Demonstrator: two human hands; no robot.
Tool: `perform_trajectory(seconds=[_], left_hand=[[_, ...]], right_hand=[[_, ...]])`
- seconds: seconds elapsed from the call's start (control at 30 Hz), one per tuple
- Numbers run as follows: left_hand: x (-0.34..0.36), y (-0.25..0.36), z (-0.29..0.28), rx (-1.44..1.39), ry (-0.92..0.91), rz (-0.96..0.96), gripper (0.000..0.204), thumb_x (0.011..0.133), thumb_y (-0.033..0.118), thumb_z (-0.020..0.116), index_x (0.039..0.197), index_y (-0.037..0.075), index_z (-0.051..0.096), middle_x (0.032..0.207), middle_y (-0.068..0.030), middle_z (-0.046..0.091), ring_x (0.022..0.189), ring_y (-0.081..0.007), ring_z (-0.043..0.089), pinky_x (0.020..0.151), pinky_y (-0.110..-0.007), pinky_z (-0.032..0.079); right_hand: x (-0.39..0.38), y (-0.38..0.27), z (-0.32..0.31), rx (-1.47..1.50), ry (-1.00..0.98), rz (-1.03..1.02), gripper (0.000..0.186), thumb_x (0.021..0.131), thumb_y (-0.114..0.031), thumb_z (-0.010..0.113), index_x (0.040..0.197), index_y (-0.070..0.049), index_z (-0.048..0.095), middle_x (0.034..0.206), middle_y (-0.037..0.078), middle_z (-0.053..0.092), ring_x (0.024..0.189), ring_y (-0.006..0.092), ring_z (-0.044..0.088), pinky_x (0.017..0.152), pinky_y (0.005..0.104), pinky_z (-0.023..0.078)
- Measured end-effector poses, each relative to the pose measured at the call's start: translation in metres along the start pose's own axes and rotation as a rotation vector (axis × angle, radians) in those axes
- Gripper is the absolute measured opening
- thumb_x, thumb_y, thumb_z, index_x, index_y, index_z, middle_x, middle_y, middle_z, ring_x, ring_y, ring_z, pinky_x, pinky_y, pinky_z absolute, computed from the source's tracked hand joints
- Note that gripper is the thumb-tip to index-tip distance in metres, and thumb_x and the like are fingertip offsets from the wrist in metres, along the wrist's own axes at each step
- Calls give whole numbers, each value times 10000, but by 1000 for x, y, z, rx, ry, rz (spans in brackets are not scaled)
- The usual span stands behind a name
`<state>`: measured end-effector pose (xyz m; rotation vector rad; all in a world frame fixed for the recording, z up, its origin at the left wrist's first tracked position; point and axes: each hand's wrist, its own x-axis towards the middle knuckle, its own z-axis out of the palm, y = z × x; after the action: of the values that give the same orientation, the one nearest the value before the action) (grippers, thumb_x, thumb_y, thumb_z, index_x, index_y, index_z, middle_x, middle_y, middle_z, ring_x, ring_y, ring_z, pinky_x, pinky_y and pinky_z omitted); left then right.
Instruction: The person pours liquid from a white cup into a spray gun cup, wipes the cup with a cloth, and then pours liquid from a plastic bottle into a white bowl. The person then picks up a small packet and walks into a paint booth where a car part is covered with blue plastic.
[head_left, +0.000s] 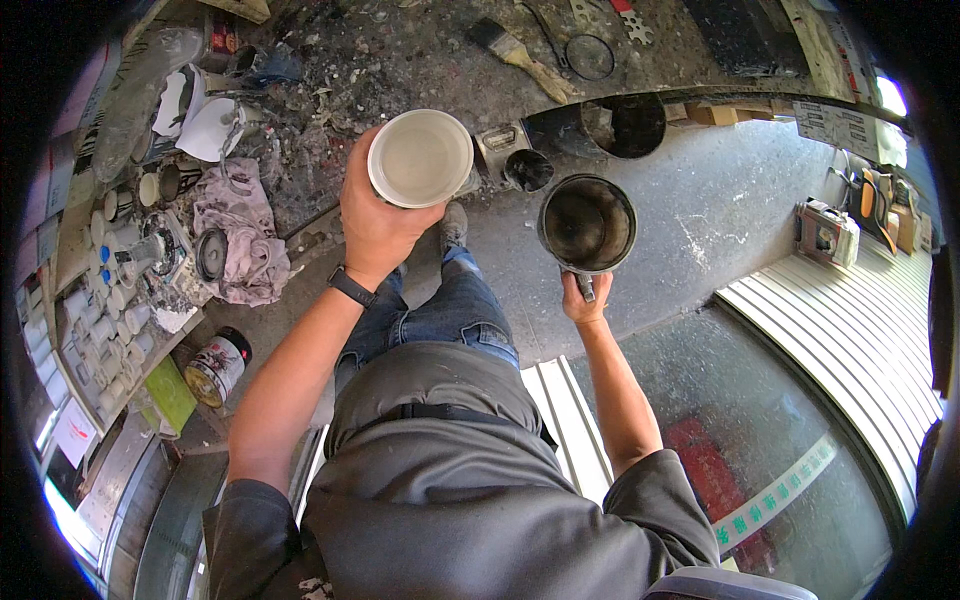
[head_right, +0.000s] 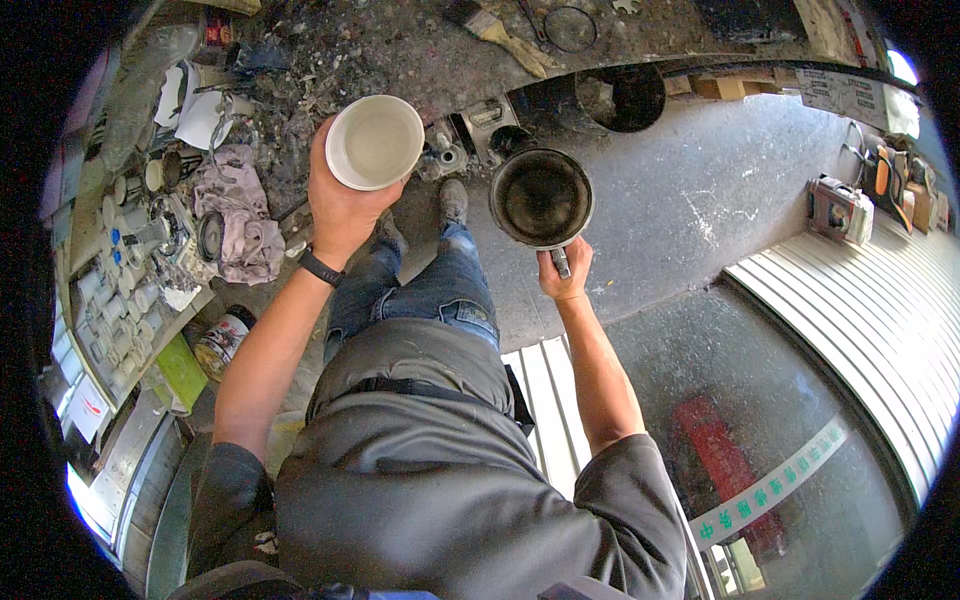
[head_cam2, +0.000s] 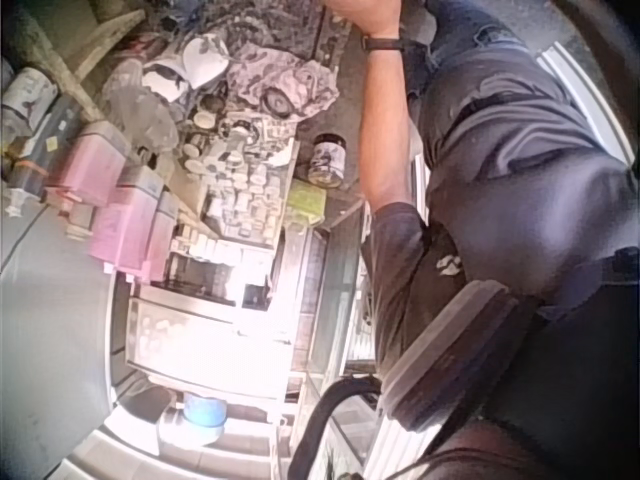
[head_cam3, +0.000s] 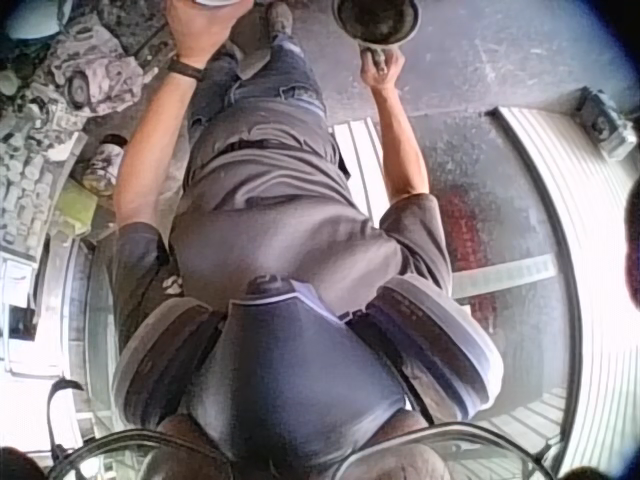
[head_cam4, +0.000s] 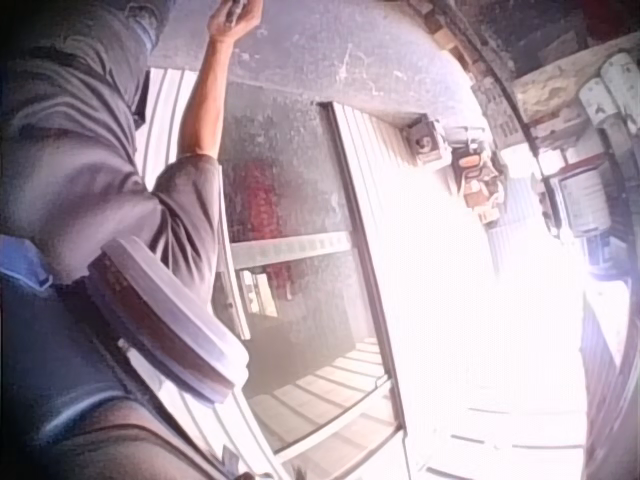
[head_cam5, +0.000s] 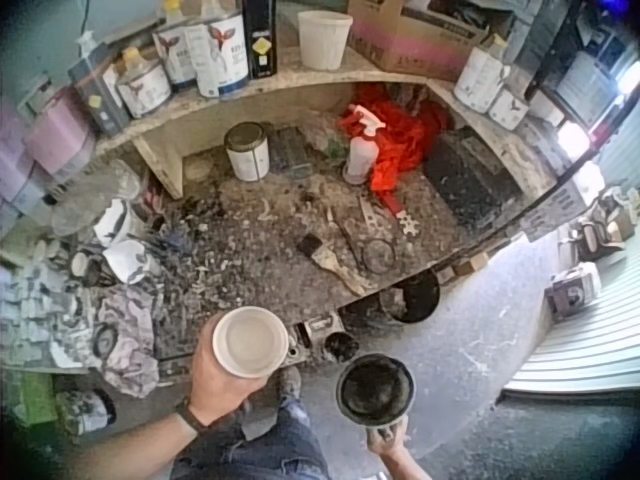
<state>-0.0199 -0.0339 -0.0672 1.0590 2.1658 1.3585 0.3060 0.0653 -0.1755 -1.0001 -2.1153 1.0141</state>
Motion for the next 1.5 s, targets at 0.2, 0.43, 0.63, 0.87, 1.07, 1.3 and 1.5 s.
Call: perform_trajectory(seconds=[0.2, 0.43, 0.63, 0.87, 1.07, 1.3, 1.5], left_hand=[[1, 0, 4, -91, 86, 3, 838, 649, 128, 897, 1381, 17, 504, 1280, -157, 644, 1188, -303, 641, 1023, -407, 499], [-2, 1, 5, -68, 86, 0, 857, 643, 125, 903, 1390, 13, 499, 1287, -161, 642, 1191, -307, 640, 1027, -407, 496], [-4, 3, 5, -59, 81, 5, 866, 639, 124, 909, 1394, 10, 502, 1289, -163, 644, 1194, -306, 640, 1033, -403, 494], [-7, 5, 3, -38, 22, -4, 943, 674, 111, 927, 1456, -2, 414, 1368, -162, 602, 1266, -275, 600, 1077, -391, 475], [-9, 6, 2, 5, -7, -12, 969, 696, 89, 924, 1485, -1, 370, 1400, -154, 582, 1296, -263, 584, 1095, -391, 471], [-8, 8, 7, -126, 55, -12, 880, 649, 130, 922, 1406, 6, 490, 1304, -155, 636, 1205, -289, 631, 1040, -394, 491], [-9, 12, 6, -169, 47, -19, 880, 641, 100, 910, 1408, 4, 490, 1329, -153, 619, 1227, -291, 616, 1060, -398, 476]], right_hand=[[-2, -1, 1, 3, 6, 11, 130, 786, -128, 676, 879, -38, 670, 804, 164, 681, 730, 385, 662, 690, 414, 515], [-5, -3, -1, -5, 6, 43, 129, 792, -111, 662, 893, -34, 678, 811, 171, 685, 741, 380, 665, 704, 406, 516], [-4, -4, 1, 23, 0, 54, 135, 801, -117, 658, 906, -35, 683, 817, 175, 685, 750, 378, 669, 713, 401, 521], [-6, -3, 2, 30, 30, 20, 131, 823, -135, 665, 907, -36, 684, 821, 171, 684, 743, 367, 672, 709, 398, 523], [-8, 1, 1, 18, -3, 33, 129, 830, -145, 673, 900, -38, 684, 804, 162, 682, 729, 361, 670, 698, 400, 519], [-9, 1, 1, 22, 24, 49, 134, 821, -145, 685, 904, -40, 690, 819, 154, 698, 745, 359, 682, 709, 396, 522], [-7, -4, 4, 46, 119, 4, 122, 806, -106, 694, 910, -42, 696, 834, 148, 712, 748, 354, 685, 711, 394, 521]])
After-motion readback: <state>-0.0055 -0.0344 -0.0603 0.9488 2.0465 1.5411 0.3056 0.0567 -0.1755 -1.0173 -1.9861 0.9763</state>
